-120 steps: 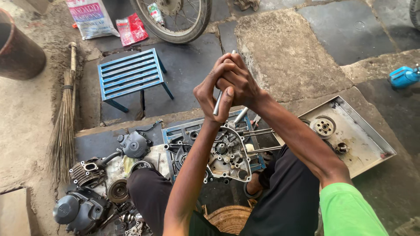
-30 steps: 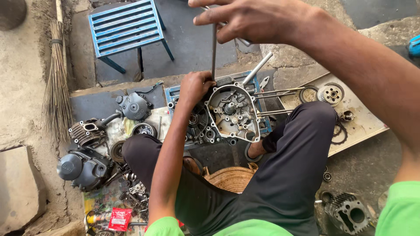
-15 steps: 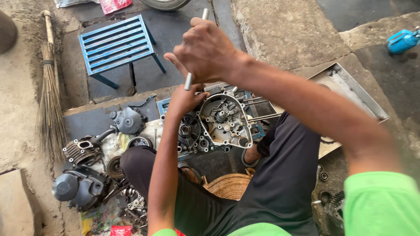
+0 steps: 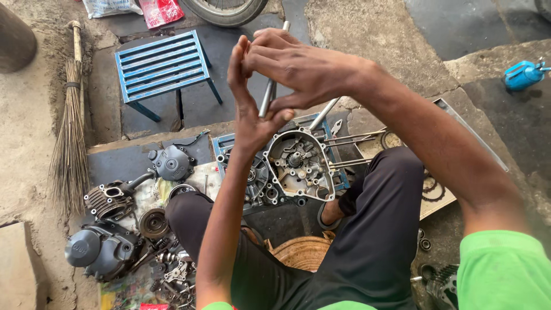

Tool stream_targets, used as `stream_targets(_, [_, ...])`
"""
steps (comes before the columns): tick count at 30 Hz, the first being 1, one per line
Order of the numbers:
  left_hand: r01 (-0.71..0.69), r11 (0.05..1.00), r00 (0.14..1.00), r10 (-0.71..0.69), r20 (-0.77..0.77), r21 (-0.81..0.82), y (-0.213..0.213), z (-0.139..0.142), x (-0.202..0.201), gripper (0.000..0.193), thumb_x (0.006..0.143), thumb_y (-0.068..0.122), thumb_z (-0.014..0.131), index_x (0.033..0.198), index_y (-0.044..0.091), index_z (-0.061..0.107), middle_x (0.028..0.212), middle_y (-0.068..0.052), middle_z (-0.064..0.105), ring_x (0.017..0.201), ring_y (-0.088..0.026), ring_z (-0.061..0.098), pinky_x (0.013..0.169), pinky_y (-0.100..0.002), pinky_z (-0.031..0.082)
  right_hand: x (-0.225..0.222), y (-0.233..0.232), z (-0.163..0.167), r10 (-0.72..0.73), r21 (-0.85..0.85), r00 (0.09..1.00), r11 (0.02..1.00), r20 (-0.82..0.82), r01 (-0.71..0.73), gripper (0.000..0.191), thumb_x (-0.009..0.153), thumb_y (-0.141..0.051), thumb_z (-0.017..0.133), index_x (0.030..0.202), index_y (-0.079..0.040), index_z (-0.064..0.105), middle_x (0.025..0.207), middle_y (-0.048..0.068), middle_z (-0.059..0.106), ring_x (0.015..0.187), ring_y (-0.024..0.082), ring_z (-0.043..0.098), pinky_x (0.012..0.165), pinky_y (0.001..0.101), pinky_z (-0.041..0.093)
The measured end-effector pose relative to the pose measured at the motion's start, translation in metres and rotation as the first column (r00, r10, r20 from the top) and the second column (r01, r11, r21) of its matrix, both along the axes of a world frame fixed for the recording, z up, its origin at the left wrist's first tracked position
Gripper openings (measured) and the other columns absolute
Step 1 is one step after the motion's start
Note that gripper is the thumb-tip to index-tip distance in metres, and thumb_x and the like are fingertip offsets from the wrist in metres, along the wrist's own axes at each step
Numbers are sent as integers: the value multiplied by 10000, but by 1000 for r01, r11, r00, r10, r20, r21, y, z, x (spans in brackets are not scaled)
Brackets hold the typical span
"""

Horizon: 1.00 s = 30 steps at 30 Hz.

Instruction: The person uses a T-handle wrench to tighten bolts on a disassembled motorcycle engine casing resting on a metal tray. The person repeatedly rotates the wrench and adjusts hand positions to apply torque to different bolt locations.

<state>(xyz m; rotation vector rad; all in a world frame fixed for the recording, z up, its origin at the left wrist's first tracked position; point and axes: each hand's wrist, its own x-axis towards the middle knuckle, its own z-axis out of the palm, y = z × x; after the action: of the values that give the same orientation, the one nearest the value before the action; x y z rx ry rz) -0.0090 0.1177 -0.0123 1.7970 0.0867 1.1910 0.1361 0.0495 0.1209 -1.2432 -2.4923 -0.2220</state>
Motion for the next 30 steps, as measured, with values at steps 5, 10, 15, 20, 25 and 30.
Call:
stream_targets(5, [-149, 989, 987, 148, 56, 15, -2, 10, 11, 980, 922, 807, 552, 1634, 220, 224, 1718, -83, 216, 1578, -277, 256, 1323, -473, 259, 10, -1, -14, -4, 26, 998, 1000, 60, 3, 429, 1020, -379, 741, 1244, -30, 633, 1132, 92, 651, 1179, 276, 618, 1145, 432, 465])
stream_targets(10, [-95, 995, 983, 98, 156, -22, -8, 23, 32, 705, 1009, 687, 510, 1361, 84, 605, 1500, -154, 581, 1398, -316, 560, 1234, -471, 456, 3, 10, -35, 14, 322, 1000, 947, -11, -10, 176, 1062, -210, 705, 948, -77, 682, 990, 74, 702, 986, 241, 660, 1016, 393, 518])
stream_targets(15, [32, 989, 962, 8, 275, -142, -6, 32, 41, 505, 1010, 459, 574, 1072, -22, 714, 1339, -216, 672, 1270, -359, 652, 1156, -485, 487, 2, 17, -46, -40, 481, 989, 870, -142, 104, 109, 948, -116, 666, 841, -91, 668, 805, 83, 654, 861, 269, 689, 1074, 474, 509])
stream_targets(20, [47, 987, 966, -6, 260, -152, -2, 32, 42, 493, 999, 446, 569, 1043, -22, 717, 1324, -211, 679, 1246, -348, 659, 1163, -480, 482, -3, 20, -48, -87, 502, 983, 850, -164, 159, 172, 956, -125, 689, 791, -117, 640, 759, 65, 636, 776, 237, 682, 1116, 511, 487])
stream_targets(25, [53, 988, 965, -13, 260, -147, -6, 28, 41, 488, 1007, 462, 555, 1087, -3, 676, 1391, -205, 639, 1300, -341, 623, 1179, -477, 454, -8, 20, -43, -71, 506, 978, 847, -198, 164, 195, 978, -163, 706, 802, -108, 643, 792, 64, 638, 851, 249, 691, 1117, 499, 485])
stream_targets(30, [11, 988, 964, 31, 264, -154, -18, 28, 37, 483, 1029, 465, 559, 1136, 4, 653, 1375, -211, 616, 1348, -343, 588, 1197, -473, 427, -8, 14, -37, 10, 497, 975, 861, -224, 106, 209, 925, -210, 748, 792, -101, 628, 822, 74, 641, 903, 295, 691, 1044, 486, 482])
